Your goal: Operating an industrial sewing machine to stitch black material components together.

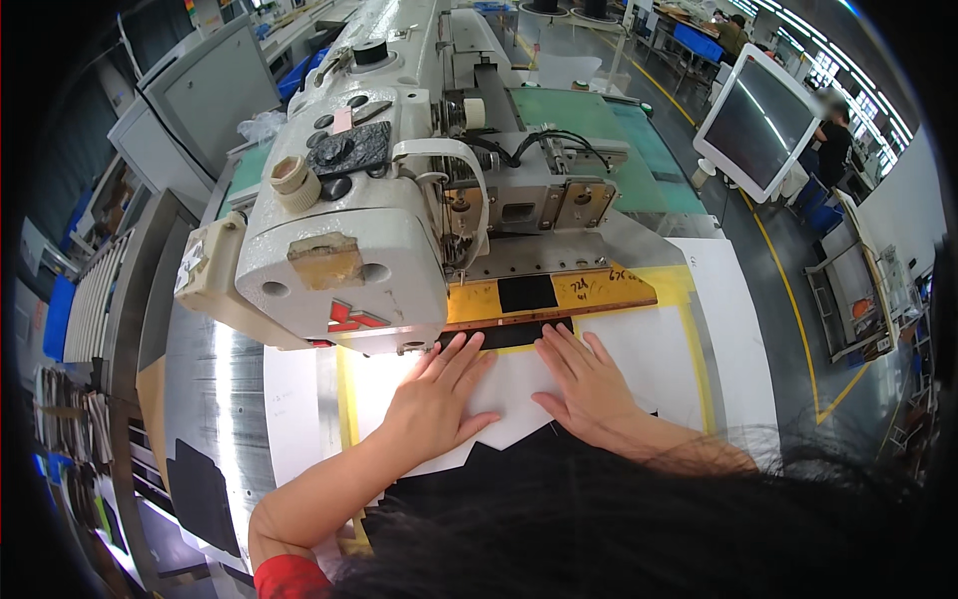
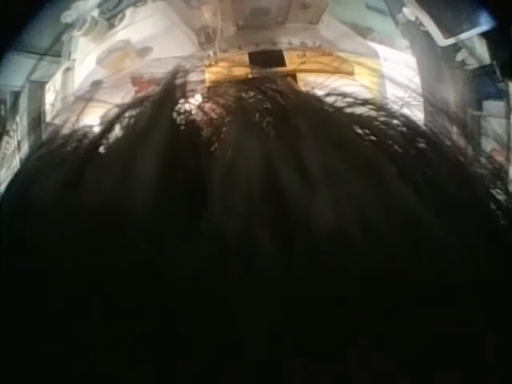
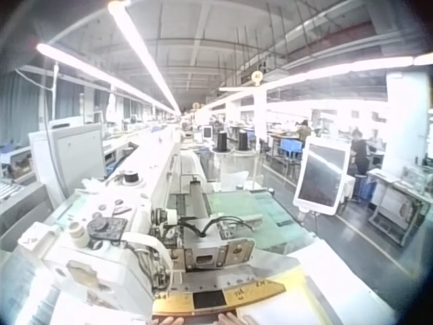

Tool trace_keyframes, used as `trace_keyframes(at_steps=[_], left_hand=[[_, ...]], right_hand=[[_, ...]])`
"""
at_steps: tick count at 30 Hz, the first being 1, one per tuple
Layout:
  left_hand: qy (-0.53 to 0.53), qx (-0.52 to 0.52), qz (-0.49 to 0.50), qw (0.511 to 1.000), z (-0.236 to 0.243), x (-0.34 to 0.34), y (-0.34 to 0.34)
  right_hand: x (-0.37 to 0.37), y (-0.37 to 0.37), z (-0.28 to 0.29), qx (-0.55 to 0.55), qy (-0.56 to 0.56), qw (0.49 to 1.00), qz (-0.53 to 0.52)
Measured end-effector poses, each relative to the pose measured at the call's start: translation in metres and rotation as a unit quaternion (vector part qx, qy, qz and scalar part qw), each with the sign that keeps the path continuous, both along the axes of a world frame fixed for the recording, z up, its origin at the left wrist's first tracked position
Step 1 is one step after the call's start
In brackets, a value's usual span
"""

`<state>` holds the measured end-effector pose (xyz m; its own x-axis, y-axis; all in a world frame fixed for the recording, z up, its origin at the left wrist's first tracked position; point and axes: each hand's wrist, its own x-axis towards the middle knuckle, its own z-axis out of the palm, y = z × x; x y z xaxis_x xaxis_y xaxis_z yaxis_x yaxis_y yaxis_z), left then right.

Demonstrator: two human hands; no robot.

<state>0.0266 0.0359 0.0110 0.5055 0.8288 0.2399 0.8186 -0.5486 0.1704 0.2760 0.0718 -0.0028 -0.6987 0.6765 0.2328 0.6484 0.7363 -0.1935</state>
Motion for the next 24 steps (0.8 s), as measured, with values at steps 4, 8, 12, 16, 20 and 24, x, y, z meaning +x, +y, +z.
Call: trace_keyframes(at_steps=[4,8,12,16,20,24], left_hand=[[-0.017,-0.027,0.016,0.999,-0.0009,-0.0003,0.0049],[-0.025,-0.025,0.022,0.999,-0.0033,-0.0022,0.0085],[-0.017,-0.014,0.012,1.000,-0.0045,-0.0038,0.0050],[-0.012,-0.012,0.005,1.000,-0.0022,-0.0026,0.0033],[-0.014,-0.005,0.007,1.000,-0.0012,-0.0023,0.0041],[-0.015,0.000,0.006,1.000,-0.0023,-0.0036,0.0041]], right_hand=[[-0.0078,0.0021,-0.0034,0.008,0.021,1.000,-0.006],[-0.0101,0.0043,-0.0071,0.010,0.019,1.000,-0.010],[-0.0091,-0.0012,-0.0048,0.015,0.004,1.000,0.001],[-0.0088,0.0000,-0.0061,0.003,0.020,1.000,0.006],[-0.0096,0.0016,-0.0087,0.000,0.034,0.999,0.003],[-0.0102,0.0024,-0.0080,-0.007,0.043,0.999,0.006]])
